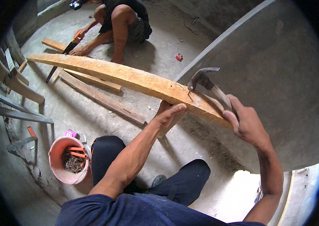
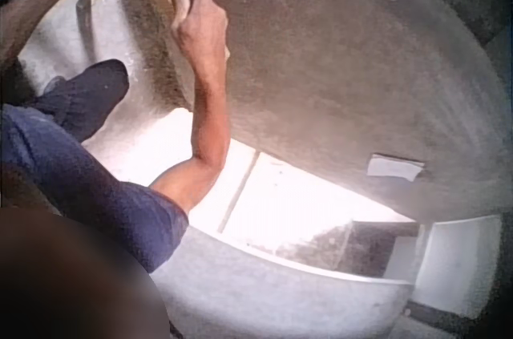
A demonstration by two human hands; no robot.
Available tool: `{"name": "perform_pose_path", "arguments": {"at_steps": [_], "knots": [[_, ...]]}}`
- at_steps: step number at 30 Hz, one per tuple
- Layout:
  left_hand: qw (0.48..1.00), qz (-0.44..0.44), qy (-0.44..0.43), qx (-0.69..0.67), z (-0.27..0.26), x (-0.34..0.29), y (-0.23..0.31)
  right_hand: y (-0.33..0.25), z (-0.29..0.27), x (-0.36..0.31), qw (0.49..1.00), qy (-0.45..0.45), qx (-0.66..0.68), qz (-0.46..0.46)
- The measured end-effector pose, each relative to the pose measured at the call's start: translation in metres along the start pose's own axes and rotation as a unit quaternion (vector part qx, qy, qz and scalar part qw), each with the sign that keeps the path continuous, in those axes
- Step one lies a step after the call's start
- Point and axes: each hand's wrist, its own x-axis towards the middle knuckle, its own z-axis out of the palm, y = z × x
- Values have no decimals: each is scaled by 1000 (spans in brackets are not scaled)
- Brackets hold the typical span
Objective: The person kneels on the floor and assembles a curved wooden frame by aligning pieces and hammering nails to join them. A coworker saws wood nearby while the person retrieves nails from a bucket and secures the frame components.
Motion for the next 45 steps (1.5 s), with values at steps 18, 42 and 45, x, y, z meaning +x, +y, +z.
{"name": "perform_pose_path", "arguments": {"at_steps": [18, 42, 45], "knots": [[999, -19, -19, 26, -8, 4, -1, 35, 5, -15, 966, 99, -215, -99], [999, 20, -33, 37, -11, 10, -16, 45, 32, -5, 962, 64, -206, -169], [999, 22, -25, 35, -15, 11, -16, 47, 33, -5, 960, 71, -204, -176]]}}
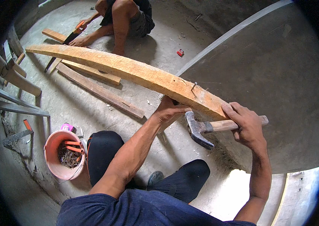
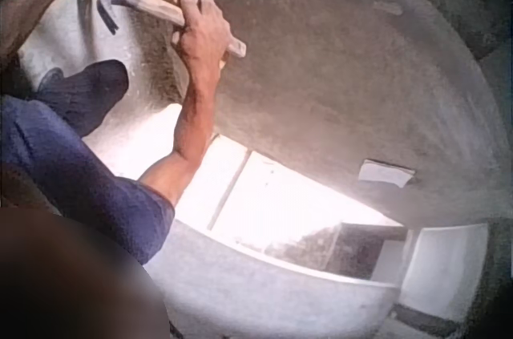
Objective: The person kneels on the floor and assembles a curved wooden frame by aligning pieces and hammering nails to join them. A coworker saws wood nearby while the person retrieves nails from a bucket and secures the frame components.
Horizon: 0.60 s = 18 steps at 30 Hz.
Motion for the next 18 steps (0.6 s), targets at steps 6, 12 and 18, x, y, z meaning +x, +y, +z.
{"name": "perform_pose_path", "arguments": {"at_steps": [6, 12, 18], "knots": [[999, -24, -14, -40, 1, -3, 6, 0, 1, 0, 1000, 3, -3, 4], [998, -28, -3, -49, 1, -3, 6, -5, 0, 0, 1000, 10, 6, 7], [999, -32, -1, -11, -4, 0, -1, -5, -1, 1, 1000, -1, 16, 17]]}}
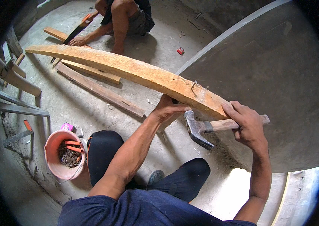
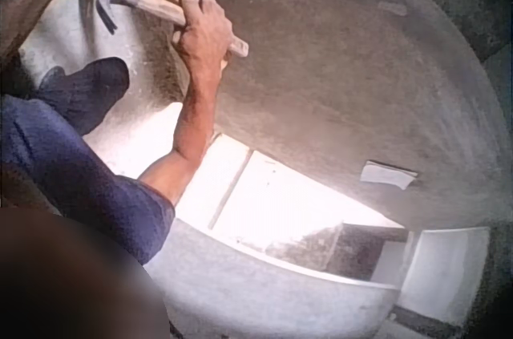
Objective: The person kneels on the floor and assembles a curved wooden frame by aligning pieces and hammering nails to join them. A coworker saws wood nearby while the person retrieves nails from a bucket and secures the frame components.
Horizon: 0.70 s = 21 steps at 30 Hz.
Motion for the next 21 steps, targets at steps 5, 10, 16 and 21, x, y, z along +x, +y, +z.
{"name": "perform_pose_path", "arguments": {"at_steps": [5, 10, 16, 21], "knots": [[998, 9, -54, -11, -5, -3, 11, 3, 0, 1, 1000, -18, 6, -6], [991, 73, -71, -92, 3, -1, 24, 4, -1, -2, 1000, -17, -4, -9], [986, 114, 3, -122, 8, 1, 25, 0, -1, -1, 999, -32, -2, 20], [988, 94, 44, -112, 3, 6, 9, 6, -24, 7, 999, 32, 28, -21]]}}
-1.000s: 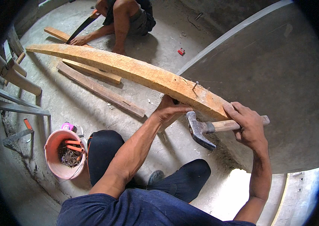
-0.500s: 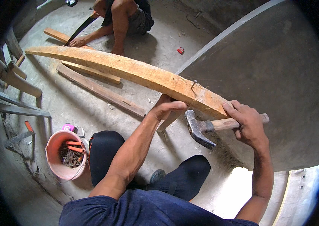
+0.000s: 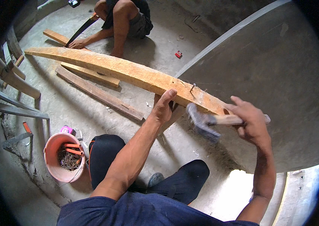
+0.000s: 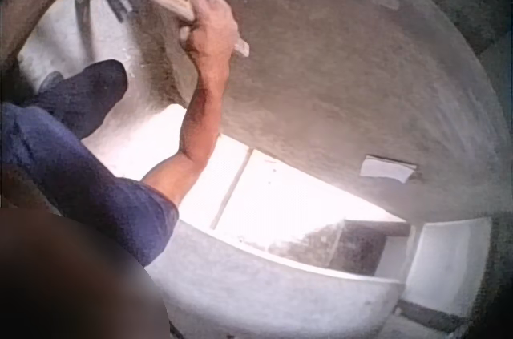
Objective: The person kneels on the floor and assembles a curved wooden frame by aligning pieces and hammering nails to join them. A coworker saws wood nearby while the person retrieves nails from a bucket and secures the frame components.
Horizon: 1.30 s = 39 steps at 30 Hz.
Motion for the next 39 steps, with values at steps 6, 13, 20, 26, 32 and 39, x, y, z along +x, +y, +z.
{"name": "perform_pose_path", "arguments": {"at_steps": [6, 13, 20, 26, 32, 39], "knots": [[999, 34, 14, 0, -15, 6, -10, -8, -39, 9, 951, 115, 226, 177], [999, 27, 20, 5, -12, 4, -3, -29, -35, 3, 985, -44, 80, 146], [1000, -5, -10, -22, -14, 5, 1, -11, -93, 12, 924, 275, 256, 68], [1000, 3, -8, -2, -15, 6, -5, -34, -34, 18, 971, -190, 53, 138], [999, -28, -23, -18, -17, 5, -8, -18, -49, -1, 986, 82, 67, 130], [999, -14, -33, -36, -16, 5, -1, -30, -63, 18, 954, 280, -106, 24]]}}
